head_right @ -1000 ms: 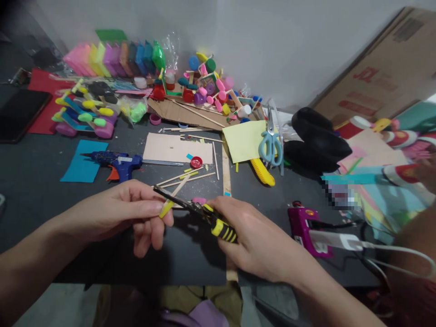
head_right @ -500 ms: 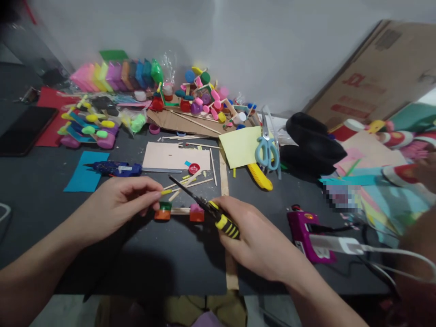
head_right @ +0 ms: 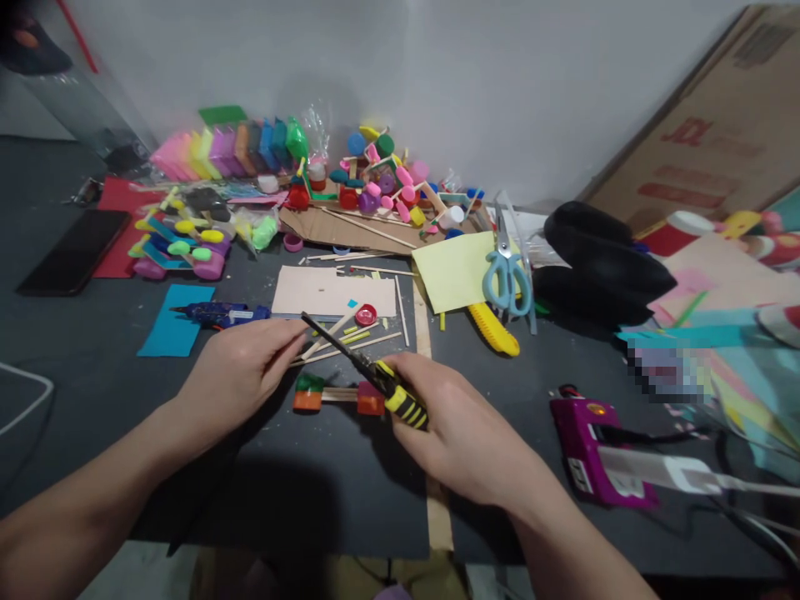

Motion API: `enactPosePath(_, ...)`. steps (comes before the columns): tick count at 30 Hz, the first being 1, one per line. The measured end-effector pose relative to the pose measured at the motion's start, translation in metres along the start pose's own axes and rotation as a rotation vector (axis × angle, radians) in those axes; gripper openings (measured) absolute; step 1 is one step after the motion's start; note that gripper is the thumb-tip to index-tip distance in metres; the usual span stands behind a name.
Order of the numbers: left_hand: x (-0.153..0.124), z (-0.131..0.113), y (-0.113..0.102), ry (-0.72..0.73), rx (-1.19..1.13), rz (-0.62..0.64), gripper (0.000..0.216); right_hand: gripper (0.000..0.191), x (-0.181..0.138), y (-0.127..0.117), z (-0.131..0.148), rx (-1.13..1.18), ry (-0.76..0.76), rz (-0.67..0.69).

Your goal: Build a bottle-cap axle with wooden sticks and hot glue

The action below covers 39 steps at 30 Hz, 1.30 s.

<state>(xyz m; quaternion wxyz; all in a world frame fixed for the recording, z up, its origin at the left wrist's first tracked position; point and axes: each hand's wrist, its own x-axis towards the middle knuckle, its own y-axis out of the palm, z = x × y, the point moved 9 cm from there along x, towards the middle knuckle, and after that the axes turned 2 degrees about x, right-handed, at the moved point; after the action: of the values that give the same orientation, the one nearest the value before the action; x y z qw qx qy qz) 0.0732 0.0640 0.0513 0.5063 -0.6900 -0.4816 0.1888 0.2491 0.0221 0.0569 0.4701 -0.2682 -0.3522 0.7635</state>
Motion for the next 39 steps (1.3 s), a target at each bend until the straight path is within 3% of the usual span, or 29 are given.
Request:
enactPosePath(3,-0.005,0.001,-0.011,-0.116,-0.41,-0.039,0.03,0.03,0.0,0.0,0.001,0.029,0.021,0.007)
enactPosePath(5,-0.009,0.001,-0.005,-0.212,-0.646,0.034,0.028,0.031,0.001,0.001,0.003,0.047,0.024,0.022)
enactPosePath(8,-0.014,-0.004,0.001,-0.27,-0.791,0.103,0.022,0.033,0.003,0.002,0.009,0.054,0.009,0.037)
enactPosePath(17,-0.013,-0.013,-0.012,-0.149,-0.573,0.075,0.033,0.041,0.009,0.009,0.017,0.06,-0.033,0.059)
enactPosePath(27,-0.013,-0.02,-0.015,-0.096,-0.629,0.136,0.033,0.039,0.003,0.011,0.019,0.03,-0.068,0.073)
enactPosePath(31,-0.016,-0.024,-0.018,-0.052,-0.586,0.055,0.027,0.034,0.0,0.011,0.018,-0.024,-0.047,0.073)
enactPosePath(36,-0.021,-0.029,-0.035,0.026,-0.376,-0.151,0.015,0.043,-0.006,0.01,0.017,-0.053,-0.026,0.058)
enactPosePath(39,-0.022,-0.034,-0.04,0.085,-0.283,-0.169,0.02,0.044,-0.008,0.011,0.021,-0.031,-0.03,0.057)
